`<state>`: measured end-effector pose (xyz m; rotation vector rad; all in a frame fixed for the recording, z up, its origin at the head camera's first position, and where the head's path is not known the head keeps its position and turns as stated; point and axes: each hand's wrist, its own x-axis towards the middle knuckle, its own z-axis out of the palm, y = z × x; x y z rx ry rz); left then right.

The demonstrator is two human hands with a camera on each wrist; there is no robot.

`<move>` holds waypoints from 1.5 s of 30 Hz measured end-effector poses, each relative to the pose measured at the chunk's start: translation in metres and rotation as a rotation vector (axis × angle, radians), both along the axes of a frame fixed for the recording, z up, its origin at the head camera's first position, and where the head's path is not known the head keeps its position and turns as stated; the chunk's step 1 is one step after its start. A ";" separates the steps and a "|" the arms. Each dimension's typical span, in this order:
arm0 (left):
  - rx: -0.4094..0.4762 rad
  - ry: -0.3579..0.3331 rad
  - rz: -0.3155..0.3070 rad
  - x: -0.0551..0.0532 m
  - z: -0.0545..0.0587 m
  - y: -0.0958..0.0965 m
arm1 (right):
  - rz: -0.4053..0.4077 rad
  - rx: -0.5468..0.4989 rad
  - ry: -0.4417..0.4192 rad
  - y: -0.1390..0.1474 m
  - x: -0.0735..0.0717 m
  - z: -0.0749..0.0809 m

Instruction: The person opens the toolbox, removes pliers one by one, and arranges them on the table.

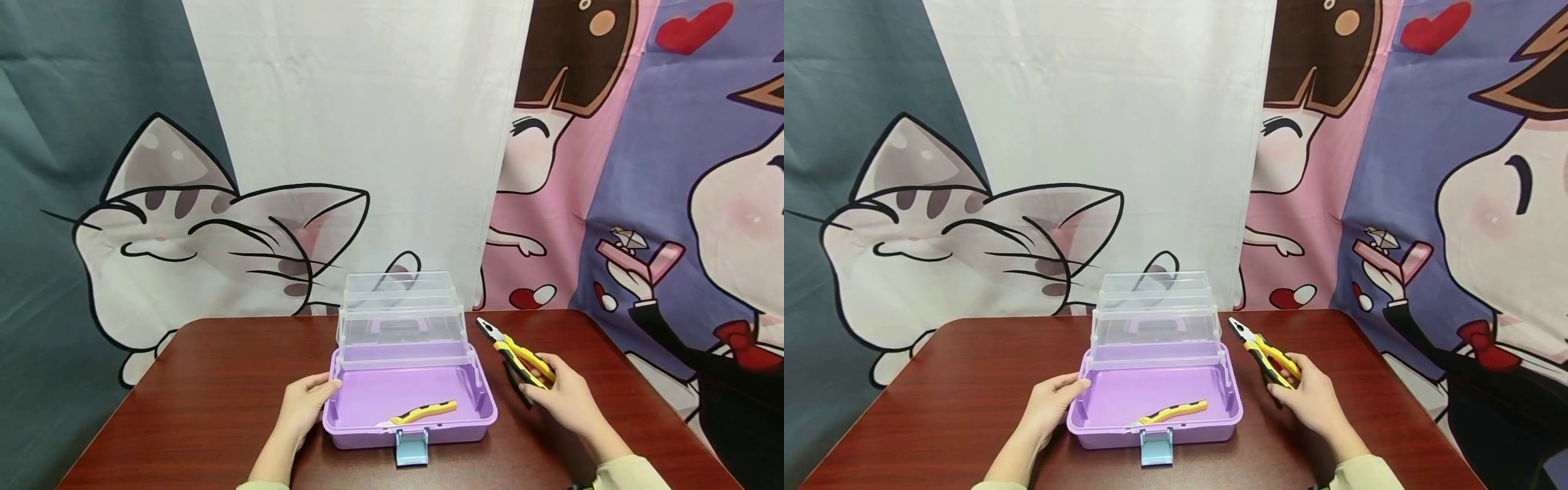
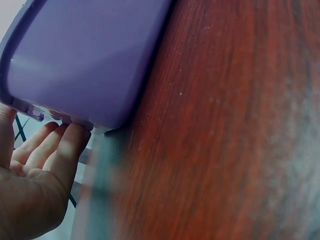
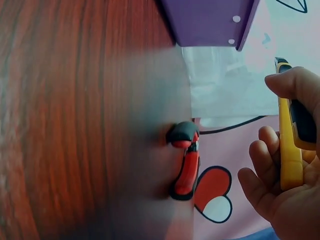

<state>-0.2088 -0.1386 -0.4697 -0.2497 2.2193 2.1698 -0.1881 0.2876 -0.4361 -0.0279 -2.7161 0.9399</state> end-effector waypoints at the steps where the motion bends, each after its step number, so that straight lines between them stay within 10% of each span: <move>1: -0.001 0.000 0.001 0.000 0.000 0.000 | -0.003 0.004 -0.002 0.001 0.000 0.000; 45: -0.013 0.007 0.000 0.000 -0.001 0.000 | -0.114 0.080 -0.069 0.048 -0.003 -0.012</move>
